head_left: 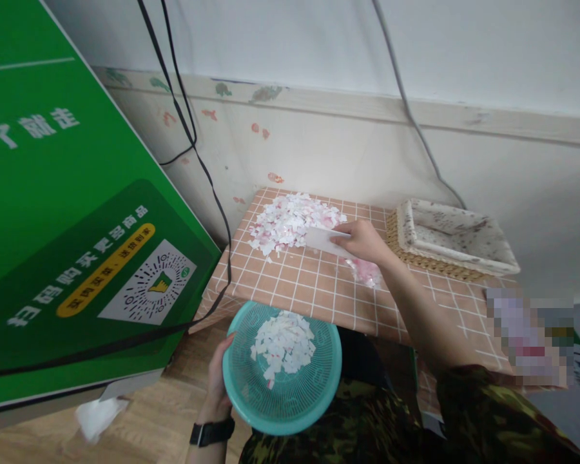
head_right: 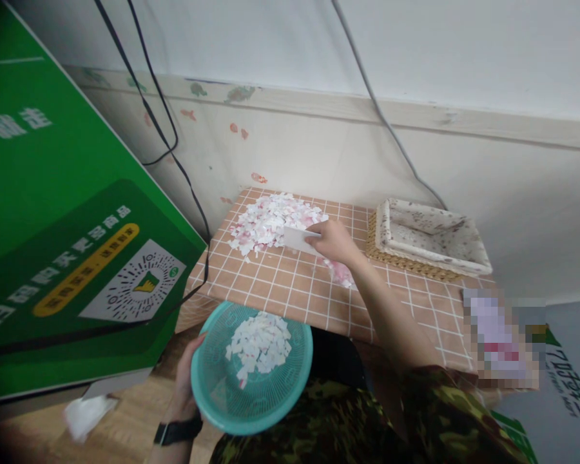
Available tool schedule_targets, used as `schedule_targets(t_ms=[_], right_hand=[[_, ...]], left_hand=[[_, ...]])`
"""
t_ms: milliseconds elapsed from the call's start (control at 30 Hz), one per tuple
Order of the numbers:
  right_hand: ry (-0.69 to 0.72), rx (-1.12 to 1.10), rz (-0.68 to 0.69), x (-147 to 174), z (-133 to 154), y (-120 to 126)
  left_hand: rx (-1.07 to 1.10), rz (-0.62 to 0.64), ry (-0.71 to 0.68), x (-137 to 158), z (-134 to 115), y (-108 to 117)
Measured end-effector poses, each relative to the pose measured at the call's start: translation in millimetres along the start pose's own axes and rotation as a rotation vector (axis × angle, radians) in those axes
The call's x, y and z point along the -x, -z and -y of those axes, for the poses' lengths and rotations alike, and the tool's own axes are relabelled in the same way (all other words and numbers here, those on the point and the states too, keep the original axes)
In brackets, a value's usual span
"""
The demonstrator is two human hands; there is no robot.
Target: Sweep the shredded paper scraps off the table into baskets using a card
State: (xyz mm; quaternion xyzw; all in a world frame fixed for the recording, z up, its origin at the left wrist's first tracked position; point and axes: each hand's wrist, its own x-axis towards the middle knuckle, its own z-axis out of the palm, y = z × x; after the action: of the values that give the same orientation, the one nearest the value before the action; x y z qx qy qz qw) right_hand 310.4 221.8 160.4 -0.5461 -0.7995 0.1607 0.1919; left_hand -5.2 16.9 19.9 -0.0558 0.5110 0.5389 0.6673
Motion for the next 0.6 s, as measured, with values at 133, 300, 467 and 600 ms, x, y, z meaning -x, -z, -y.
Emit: schedule_targets(t_ms=[133,300,467,600], right_hand=[[0.002,0.022,-0.014,-2,0,2],[0.024,-0.007,0.037,-1,-2,3],[0.003,-0.003,-0.028,2,-8,0],[0.014,-0.066,0.01,5,-11,-4]], left_hand=[[-0.011,0.0,0.022,-2,1,3],[-0.013,-0.021,0.014,-2,0,3],[0.008,0.015,0.024,0,-1,1],[0.01,0.008,0.013,0,-1,1]])
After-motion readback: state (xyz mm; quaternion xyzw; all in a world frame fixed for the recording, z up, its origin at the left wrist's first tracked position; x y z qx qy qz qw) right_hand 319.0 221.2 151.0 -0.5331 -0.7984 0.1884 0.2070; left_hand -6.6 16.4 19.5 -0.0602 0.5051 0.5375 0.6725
